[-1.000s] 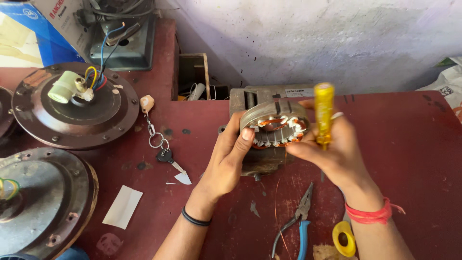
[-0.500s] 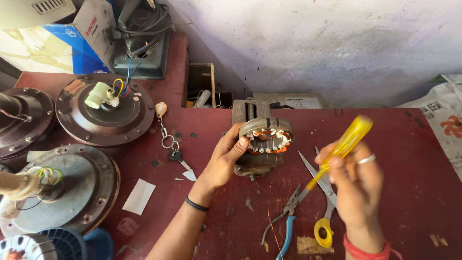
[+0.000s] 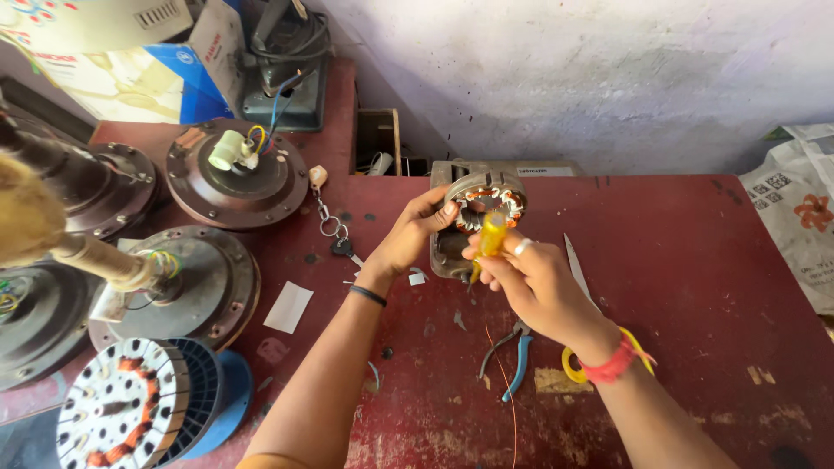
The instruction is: The person winds copper wire around a motor stator held in a bench vise, using scissors to cut a small white insulating strip and a yellow screwdriver to tuck the wire into the stator slots. The person repeatedly rotates the stator and continues winding and tucking the wire.
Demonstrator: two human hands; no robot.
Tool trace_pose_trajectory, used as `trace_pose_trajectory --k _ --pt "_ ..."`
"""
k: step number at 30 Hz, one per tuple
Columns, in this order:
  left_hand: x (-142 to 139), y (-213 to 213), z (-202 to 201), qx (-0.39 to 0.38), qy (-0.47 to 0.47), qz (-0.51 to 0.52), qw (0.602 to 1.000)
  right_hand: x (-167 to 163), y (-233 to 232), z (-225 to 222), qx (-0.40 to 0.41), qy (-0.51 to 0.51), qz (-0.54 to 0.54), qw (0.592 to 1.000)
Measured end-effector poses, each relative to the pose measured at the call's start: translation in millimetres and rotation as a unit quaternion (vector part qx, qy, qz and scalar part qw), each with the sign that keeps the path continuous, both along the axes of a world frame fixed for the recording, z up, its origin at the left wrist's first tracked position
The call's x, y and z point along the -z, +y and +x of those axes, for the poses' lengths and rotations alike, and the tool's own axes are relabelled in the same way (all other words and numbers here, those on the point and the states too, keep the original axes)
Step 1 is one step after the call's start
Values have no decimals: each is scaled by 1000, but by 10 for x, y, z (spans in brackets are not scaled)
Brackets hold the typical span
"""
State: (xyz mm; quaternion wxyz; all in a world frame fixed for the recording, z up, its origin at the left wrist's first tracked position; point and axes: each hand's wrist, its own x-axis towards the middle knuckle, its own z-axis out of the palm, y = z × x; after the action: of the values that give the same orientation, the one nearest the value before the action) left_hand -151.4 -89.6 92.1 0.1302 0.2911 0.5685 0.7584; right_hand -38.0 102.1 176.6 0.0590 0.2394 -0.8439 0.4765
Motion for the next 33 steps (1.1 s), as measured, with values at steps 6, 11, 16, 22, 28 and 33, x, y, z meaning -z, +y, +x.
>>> trace_pose_trajectory --k 6,11,16,22,28,33 --pt "15 -43 -71 38 -23 13 999 -100 -222 -57 -21 73 101 992" --pt "60 -83 -136 54 -37 5 998 120 -501 79 -124 188 188 956" --pt "65 -124 -251 53 -18 -46 997 400 -692 214 -161 164 333 915" --pt "67 -147 -213 71 -23 -32 997 517 -762 219 -123 205 317 918" --pt "31 -144 -203 76 -22 -27 996 524 -833 300 -131 194 307 922" --pt "20 -133 -189 81 -36 -17 996 503 -831 292 -134 191 311 921"
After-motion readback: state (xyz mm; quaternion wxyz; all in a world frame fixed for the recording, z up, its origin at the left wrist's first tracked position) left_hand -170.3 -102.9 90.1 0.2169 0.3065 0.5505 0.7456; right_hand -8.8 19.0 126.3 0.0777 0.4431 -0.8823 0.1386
